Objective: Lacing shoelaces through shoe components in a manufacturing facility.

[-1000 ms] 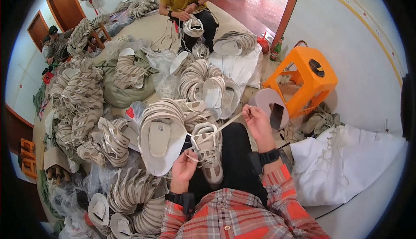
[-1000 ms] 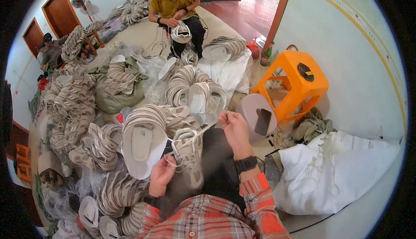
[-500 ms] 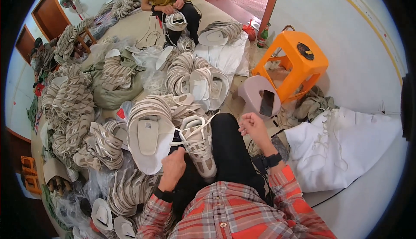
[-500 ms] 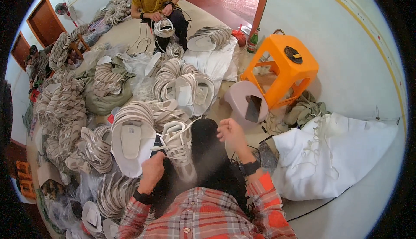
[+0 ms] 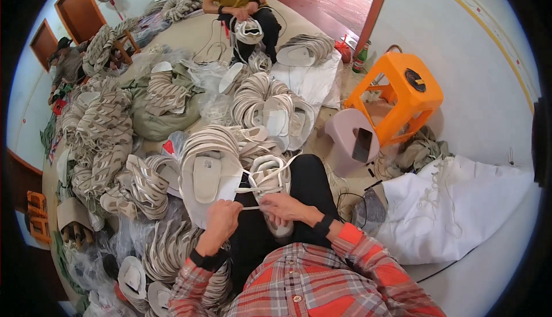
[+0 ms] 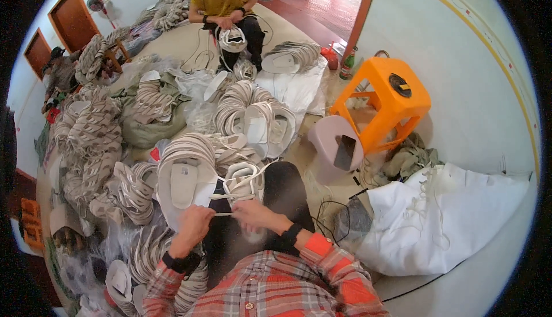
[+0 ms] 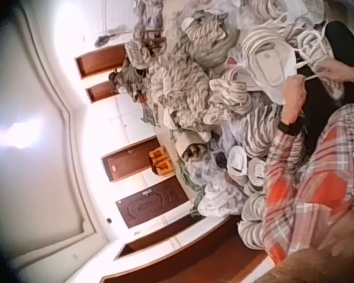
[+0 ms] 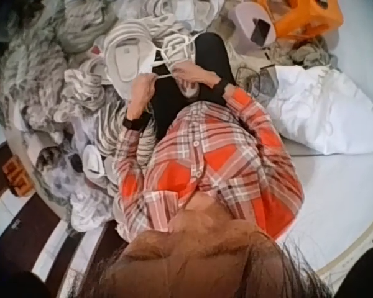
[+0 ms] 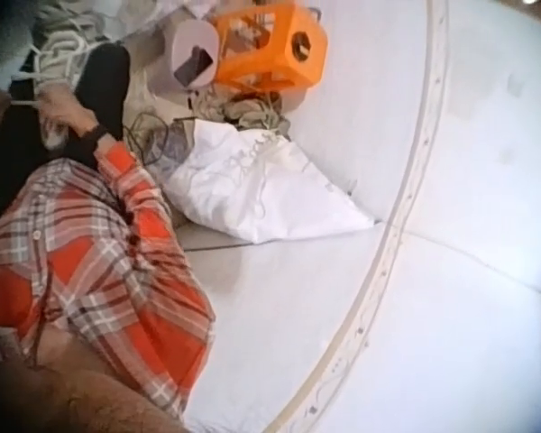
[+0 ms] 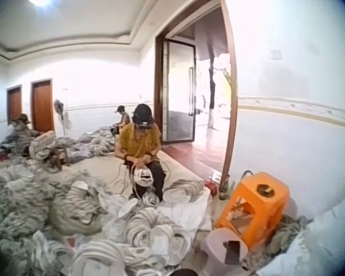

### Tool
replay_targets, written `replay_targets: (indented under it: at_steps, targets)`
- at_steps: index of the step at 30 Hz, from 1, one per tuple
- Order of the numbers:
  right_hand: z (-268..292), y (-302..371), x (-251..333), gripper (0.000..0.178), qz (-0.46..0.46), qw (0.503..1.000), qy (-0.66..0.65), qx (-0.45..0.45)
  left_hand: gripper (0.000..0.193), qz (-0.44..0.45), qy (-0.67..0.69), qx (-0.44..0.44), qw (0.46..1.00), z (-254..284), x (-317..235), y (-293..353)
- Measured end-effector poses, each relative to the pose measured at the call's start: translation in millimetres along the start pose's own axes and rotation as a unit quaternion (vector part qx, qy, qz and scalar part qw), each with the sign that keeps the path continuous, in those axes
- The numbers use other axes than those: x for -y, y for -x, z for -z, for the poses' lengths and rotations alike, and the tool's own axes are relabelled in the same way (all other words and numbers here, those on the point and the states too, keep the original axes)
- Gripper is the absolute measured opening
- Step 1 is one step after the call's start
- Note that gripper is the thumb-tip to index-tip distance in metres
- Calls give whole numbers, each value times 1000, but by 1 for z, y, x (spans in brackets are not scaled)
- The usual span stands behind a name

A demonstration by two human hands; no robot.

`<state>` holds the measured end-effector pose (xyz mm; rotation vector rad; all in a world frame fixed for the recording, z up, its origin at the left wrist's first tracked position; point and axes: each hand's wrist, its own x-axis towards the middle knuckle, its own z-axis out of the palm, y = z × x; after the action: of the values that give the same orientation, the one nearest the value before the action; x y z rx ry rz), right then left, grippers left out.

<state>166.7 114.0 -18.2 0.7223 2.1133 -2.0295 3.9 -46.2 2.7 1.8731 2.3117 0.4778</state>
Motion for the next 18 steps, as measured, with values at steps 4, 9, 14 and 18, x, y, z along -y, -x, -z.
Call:
replay_targets:
  at_steps: [4,9,14,18]
  targets:
    - [3,-21,-4,23,75,993,37,86,12,68,62,67,993,65,24,54]
    - [13,-14,-3,18,-20,997,-27,68,13,312,159,62,935,141,106,200]
    - [21,-23,-2,17,-51,997,-60,27,15,457,36,76,885,176,138,339]
    - [20,-22,10,17,-58,997,-40,37,15,520,-195,73,828,174,137,432]
